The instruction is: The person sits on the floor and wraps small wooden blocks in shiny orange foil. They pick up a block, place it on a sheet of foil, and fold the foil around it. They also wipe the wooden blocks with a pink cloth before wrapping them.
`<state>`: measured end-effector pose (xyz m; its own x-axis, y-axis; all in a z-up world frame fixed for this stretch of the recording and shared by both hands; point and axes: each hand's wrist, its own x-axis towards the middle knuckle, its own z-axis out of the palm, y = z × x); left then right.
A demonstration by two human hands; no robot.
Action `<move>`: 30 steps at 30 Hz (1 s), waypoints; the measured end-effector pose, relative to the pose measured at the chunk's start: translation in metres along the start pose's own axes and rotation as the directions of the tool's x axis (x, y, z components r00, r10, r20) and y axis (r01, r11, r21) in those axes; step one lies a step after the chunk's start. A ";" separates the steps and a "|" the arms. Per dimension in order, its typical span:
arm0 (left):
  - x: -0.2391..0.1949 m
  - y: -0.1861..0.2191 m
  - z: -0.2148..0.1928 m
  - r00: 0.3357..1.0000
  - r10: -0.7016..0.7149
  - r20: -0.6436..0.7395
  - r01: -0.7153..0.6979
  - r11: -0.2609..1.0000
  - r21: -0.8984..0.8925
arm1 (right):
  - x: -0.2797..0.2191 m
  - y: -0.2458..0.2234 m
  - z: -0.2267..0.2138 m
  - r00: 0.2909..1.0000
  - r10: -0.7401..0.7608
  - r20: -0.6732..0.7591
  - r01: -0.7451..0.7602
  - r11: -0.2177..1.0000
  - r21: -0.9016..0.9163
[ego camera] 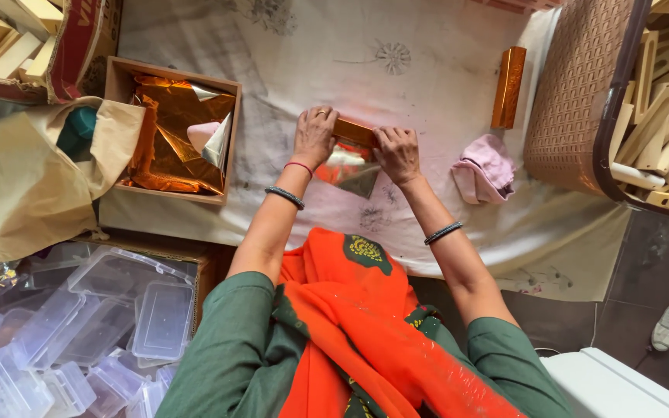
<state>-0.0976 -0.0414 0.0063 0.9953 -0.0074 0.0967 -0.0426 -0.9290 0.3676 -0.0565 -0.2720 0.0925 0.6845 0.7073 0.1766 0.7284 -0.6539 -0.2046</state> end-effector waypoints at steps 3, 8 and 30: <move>0.003 0.014 -0.041 0.994 -0.074 0.080 0.081 0.992 -0.092 | -0.003 -0.007 -0.001 0.992 -0.065 -0.107 0.056 0.995 -0.083; 0.005 0.021 -0.057 0.990 0.001 0.138 0.015 0.993 -0.115 | -0.006 -0.016 0.003 0.975 -0.081 -0.208 0.050 0.988 -0.148; -0.003 0.023 -0.049 0.984 0.176 -0.011 -0.172 0.973 0.157 | -0.019 -0.021 -0.007 0.981 -0.021 -0.194 0.041 0.994 0.101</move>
<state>-0.1054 -0.0451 0.0598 0.9713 -0.1665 0.1700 -0.1989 -0.9603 0.1958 -0.0848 -0.2733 0.1000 0.6618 0.6552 0.3643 0.7493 -0.5936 -0.2936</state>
